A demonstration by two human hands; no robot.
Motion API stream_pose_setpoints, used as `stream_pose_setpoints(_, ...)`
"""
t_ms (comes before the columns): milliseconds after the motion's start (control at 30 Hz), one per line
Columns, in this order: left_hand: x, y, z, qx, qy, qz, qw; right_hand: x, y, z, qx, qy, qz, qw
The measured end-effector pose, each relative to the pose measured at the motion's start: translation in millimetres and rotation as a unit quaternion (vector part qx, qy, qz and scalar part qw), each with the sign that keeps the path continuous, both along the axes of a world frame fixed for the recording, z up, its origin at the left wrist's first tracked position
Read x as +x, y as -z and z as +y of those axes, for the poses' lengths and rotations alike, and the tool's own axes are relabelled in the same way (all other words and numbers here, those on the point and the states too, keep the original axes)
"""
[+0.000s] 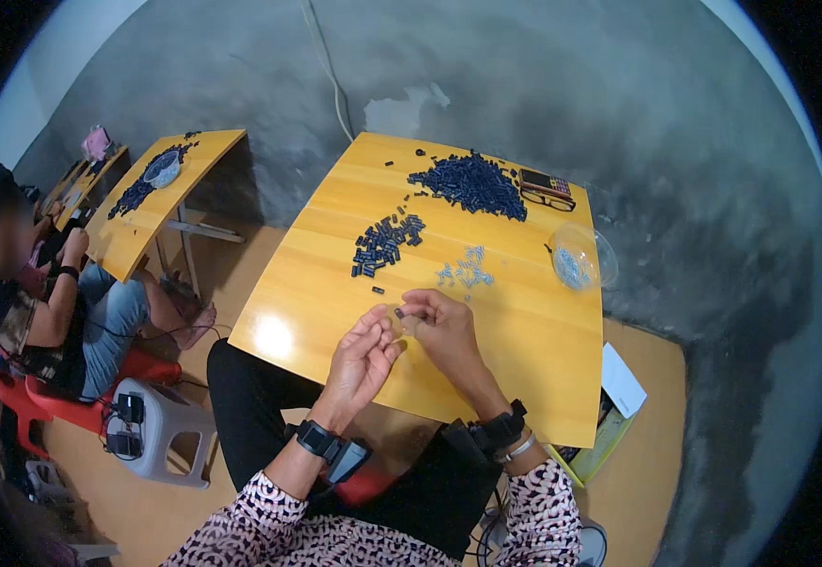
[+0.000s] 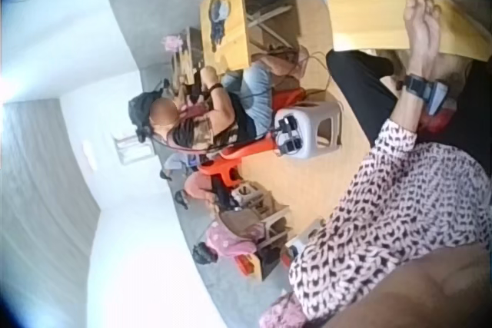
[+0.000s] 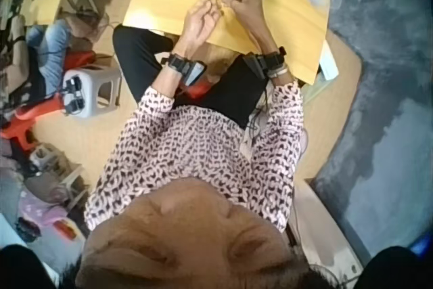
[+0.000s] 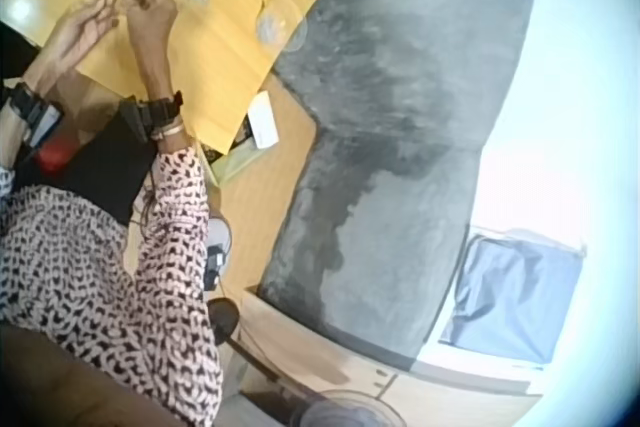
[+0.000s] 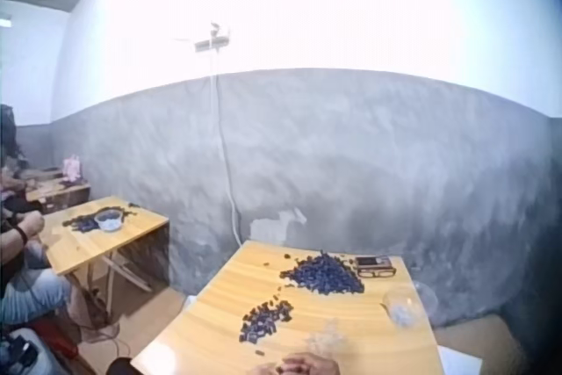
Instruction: Assembling small plastic components by manually inserting blue pieces into black housings.
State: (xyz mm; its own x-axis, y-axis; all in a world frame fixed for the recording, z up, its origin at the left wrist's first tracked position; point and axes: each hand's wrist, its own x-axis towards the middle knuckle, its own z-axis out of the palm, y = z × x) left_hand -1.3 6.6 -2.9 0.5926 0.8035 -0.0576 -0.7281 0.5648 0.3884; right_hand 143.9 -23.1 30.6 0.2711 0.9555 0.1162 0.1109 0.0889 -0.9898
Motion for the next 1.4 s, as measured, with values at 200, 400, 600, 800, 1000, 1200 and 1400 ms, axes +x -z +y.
stream_pose_setpoints(200, 1, -4, -1, 0.041, 0.021, 0.046, 0.998, -7, -4, -21, 0.05, -0.009, -0.045, 0.998)
stream_pose_setpoints(400, 2, -4, -4, 0.053, 0.042, 0.074, 0.995, -7, -8, -29, 0.059, -0.016, -0.118, 0.991)
stream_pose_setpoints(600, 3, 2, -3, 0.084, 0.064, 0.089, 0.99, -6, -5, -36, 0.069, 0.021, -0.138, 0.988)
stream_pose_setpoints(800, 2, 2, -2, 0.121, 0.087, 0.095, 0.984, -12, -19, -43, 0.149, -0.011, -0.299, 0.943)
stream_pose_setpoints(1000, 0, 1, 0, 0.13, 0.14, 0.083, 0.978, -2, -25, -50, 0.172, -0.042, -0.337, 0.925)
stream_pose_setpoints(1200, 1, -4, -4, 0.122, 0.144, 0.135, 0.973, 3, -18, -52, 0.177, -0.013, -0.341, 0.923)
stream_pose_setpoints(1400, 1, 3, 1, 0.11, 0.14, 0.094, 0.98, 4, 0, -50, 0.161, 0.017, -0.265, 0.951)
